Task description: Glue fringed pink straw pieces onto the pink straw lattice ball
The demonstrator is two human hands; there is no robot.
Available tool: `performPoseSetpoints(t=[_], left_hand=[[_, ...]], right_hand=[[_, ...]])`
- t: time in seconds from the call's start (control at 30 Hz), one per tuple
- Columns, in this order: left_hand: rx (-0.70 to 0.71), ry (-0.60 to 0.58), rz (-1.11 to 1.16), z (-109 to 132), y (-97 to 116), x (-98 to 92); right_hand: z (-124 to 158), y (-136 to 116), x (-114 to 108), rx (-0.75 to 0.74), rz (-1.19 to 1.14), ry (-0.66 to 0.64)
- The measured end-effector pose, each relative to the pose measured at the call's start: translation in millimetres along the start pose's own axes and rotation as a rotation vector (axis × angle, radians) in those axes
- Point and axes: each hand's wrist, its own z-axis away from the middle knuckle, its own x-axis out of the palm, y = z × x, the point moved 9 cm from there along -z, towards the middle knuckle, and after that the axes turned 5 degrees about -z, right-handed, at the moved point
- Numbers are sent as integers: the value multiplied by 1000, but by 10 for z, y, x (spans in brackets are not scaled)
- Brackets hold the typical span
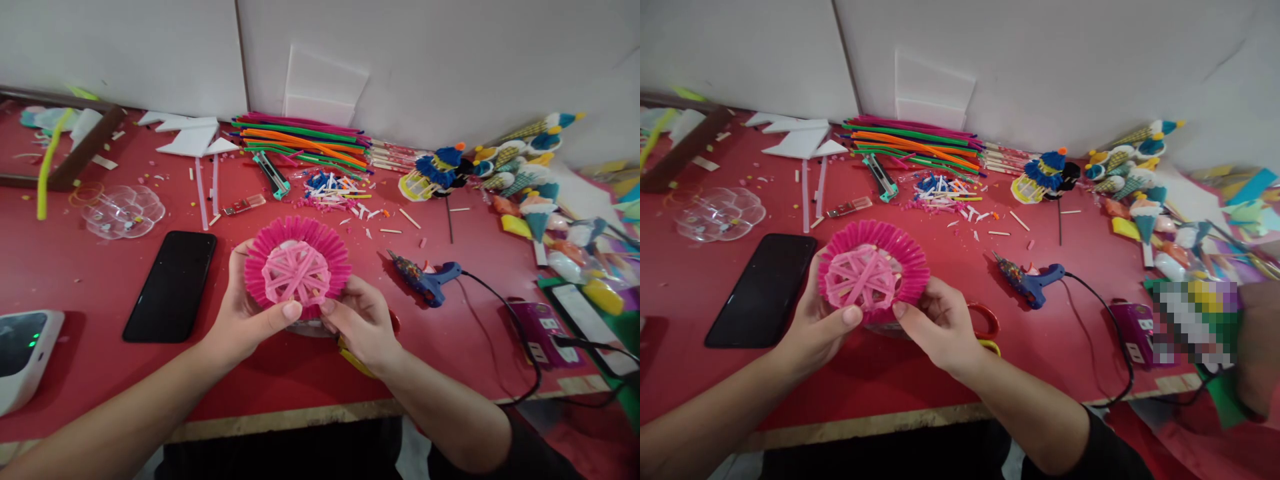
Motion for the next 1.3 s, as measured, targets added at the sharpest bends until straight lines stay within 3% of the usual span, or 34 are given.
performPoseSetpoints(t=[0.43,0.63,0.8,1.3], left_hand=[[-23,57,59,-5,4,-25],[-143,182,158,-53,-54,-131],[-91,193,232,-136,8,-173],[-6,206,309,-286,214,-286]], right_hand=[[-18,52,-33,68,-4,14],[-1,47,-86,70,3,4],[-12,-66,-205,-9,127,120],[-204,-302,-380,-100,69,141]])
